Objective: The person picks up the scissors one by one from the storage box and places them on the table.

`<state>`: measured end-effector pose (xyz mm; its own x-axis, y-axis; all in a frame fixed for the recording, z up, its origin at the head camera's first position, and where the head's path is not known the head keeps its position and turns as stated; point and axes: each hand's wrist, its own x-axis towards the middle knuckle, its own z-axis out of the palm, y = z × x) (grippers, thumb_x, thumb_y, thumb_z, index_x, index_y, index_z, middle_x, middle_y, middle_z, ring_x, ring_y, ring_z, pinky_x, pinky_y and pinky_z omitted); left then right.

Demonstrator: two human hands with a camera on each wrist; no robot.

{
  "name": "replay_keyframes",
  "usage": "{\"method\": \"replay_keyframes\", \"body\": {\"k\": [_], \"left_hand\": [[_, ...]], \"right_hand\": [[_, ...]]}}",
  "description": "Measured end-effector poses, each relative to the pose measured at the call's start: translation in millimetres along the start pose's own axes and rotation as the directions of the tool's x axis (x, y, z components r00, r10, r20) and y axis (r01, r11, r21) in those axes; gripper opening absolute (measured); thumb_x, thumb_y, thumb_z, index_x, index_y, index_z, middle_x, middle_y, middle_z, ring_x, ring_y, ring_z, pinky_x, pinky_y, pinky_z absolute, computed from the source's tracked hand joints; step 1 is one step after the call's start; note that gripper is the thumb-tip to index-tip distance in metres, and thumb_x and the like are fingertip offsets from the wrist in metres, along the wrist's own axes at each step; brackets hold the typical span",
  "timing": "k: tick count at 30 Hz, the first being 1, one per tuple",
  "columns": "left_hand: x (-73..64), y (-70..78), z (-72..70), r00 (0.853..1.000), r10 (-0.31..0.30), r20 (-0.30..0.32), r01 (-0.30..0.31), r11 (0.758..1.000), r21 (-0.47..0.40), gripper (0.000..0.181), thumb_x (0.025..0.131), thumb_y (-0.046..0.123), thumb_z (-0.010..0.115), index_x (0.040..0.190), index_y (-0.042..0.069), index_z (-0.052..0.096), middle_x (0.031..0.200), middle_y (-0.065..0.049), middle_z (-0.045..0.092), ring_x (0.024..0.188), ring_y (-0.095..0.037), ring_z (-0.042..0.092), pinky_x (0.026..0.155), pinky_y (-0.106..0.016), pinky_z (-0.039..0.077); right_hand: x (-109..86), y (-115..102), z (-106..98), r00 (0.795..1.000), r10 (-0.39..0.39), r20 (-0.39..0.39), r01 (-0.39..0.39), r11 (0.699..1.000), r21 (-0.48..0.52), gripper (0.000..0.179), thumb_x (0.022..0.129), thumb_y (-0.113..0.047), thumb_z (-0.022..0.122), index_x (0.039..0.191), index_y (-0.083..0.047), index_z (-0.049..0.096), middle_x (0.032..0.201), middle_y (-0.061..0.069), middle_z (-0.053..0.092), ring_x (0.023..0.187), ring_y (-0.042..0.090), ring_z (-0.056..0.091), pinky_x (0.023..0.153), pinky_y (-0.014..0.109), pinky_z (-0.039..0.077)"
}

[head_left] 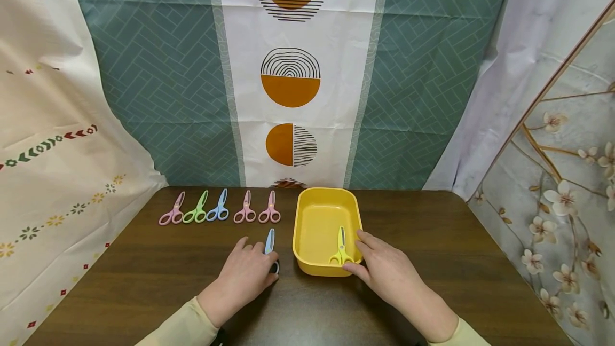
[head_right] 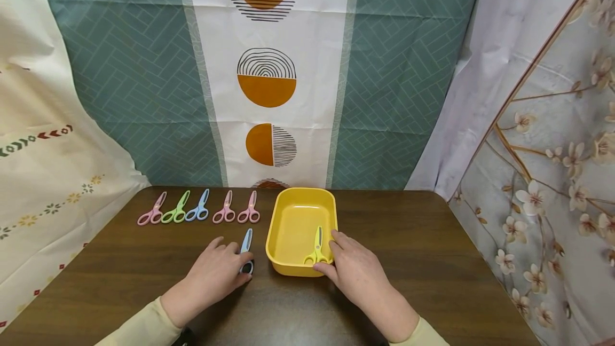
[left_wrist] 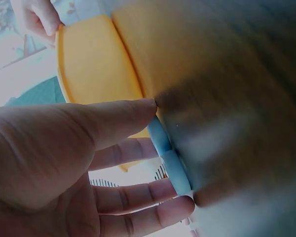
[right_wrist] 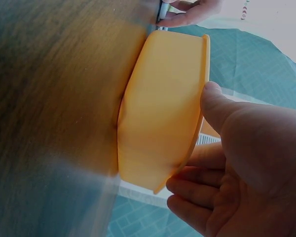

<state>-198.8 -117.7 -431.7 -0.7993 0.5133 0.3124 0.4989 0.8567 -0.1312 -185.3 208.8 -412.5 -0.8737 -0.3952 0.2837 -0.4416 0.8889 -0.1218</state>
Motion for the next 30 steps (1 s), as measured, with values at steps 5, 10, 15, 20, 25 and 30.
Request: {"method": "replay_keyframes", "body": {"k": [5, 10, 15, 20, 25, 30], "left_hand": [[-0.5, 0.5, -4.2, 1.000, -0.018, 0.011, 0.018, 1.000, 0.000, 0.040, 0.079, 0.046, 0.098, 0.098, 0.018, 0.077, 0.088, -0.008, 0.066, 0.078, -0.030, 0.072, 0.104, -0.064, 0.051], [-5.0, 4.1, -15.6, 0.999, 0.009, 0.051, -0.008, 1.000, -0.019, 0.046, 0.084, 0.052, 0.094, 0.109, 0.017, 0.077, 0.100, -0.007, 0.068, 0.093, -0.030, 0.073, 0.108, -0.067, 0.048], [-11.1, 11.0, -26.7, 0.987, 0.057, 0.153, -0.052, 0.998, -0.039, 0.052, 0.091, 0.053, 0.088, 0.124, 0.014, 0.077, 0.124, -0.011, 0.074, 0.116, -0.034, 0.073, 0.112, -0.069, 0.044], [-14.9, 15.3, -29.7, 0.980, 0.078, 0.182, -0.076, 0.997, -0.020, 0.054, 0.091, 0.053, 0.088, 0.128, 0.014, 0.077, 0.129, -0.009, 0.074, 0.123, -0.032, 0.070, 0.113, -0.069, 0.044], [-15.3, 16.3, -28.3, 0.974, 0.072, 0.213, -0.070, 0.997, -0.018, 0.052, 0.091, 0.052, 0.088, 0.125, 0.015, 0.077, 0.124, -0.008, 0.074, 0.118, -0.032, 0.072, 0.112, -0.068, 0.045], [-12.3, 16.9, -27.2, 0.966, 0.056, 0.251, -0.050, 0.998, -0.029, 0.052, 0.092, 0.051, 0.088, 0.126, 0.013, 0.077, 0.126, -0.010, 0.074, 0.113, -0.032, 0.075, 0.111, -0.067, 0.046]], "right_hand": [[0.6, -0.1, 0.3, 1.000, 0.009, 0.010, -0.009, 1.000, 0.001, 0.073, 0.099, -0.056, 0.078, 0.142, 0.003, 0.070, 0.156, 0.019, 0.062, 0.139, 0.036, 0.064, 0.109, 0.054, 0.055], [0.6, -0.1, 0.0, 1.000, 0.009, 0.012, -0.009, 1.000, -0.002, 0.073, 0.099, -0.056, 0.078, 0.142, 0.003, 0.071, 0.155, 0.019, 0.062, 0.139, 0.036, 0.064, 0.109, 0.053, 0.055], [0.6, 0.1, -0.6, 1.000, 0.010, 0.013, -0.010, 1.000, 0.001, 0.073, 0.099, -0.056, 0.078, 0.142, 0.003, 0.071, 0.155, 0.019, 0.062, 0.139, 0.036, 0.064, 0.109, 0.054, 0.055], [0.8, 0.7, -0.1, 1.000, 0.005, 0.009, -0.005, 1.000, 0.001, 0.073, 0.099, -0.055, 0.079, 0.142, 0.003, 0.071, 0.155, 0.019, 0.062, 0.139, 0.036, 0.064, 0.108, 0.054, 0.055], [0.8, 1.4, 0.5, 1.000, -0.008, -0.004, 0.008, 1.000, 0.001, 0.071, 0.099, -0.053, 0.079, 0.141, 0.003, 0.071, 0.155, 0.019, 0.062, 0.138, 0.036, 0.065, 0.108, 0.053, 0.056], [0.3, 1.9, 0.7, 1.000, -0.019, -0.015, 0.019, 1.000, -0.007, 0.070, 0.099, -0.053, 0.080, 0.140, 0.003, 0.072, 0.153, 0.020, 0.063, 0.137, 0.036, 0.066, 0.107, 0.053, 0.056]]}}
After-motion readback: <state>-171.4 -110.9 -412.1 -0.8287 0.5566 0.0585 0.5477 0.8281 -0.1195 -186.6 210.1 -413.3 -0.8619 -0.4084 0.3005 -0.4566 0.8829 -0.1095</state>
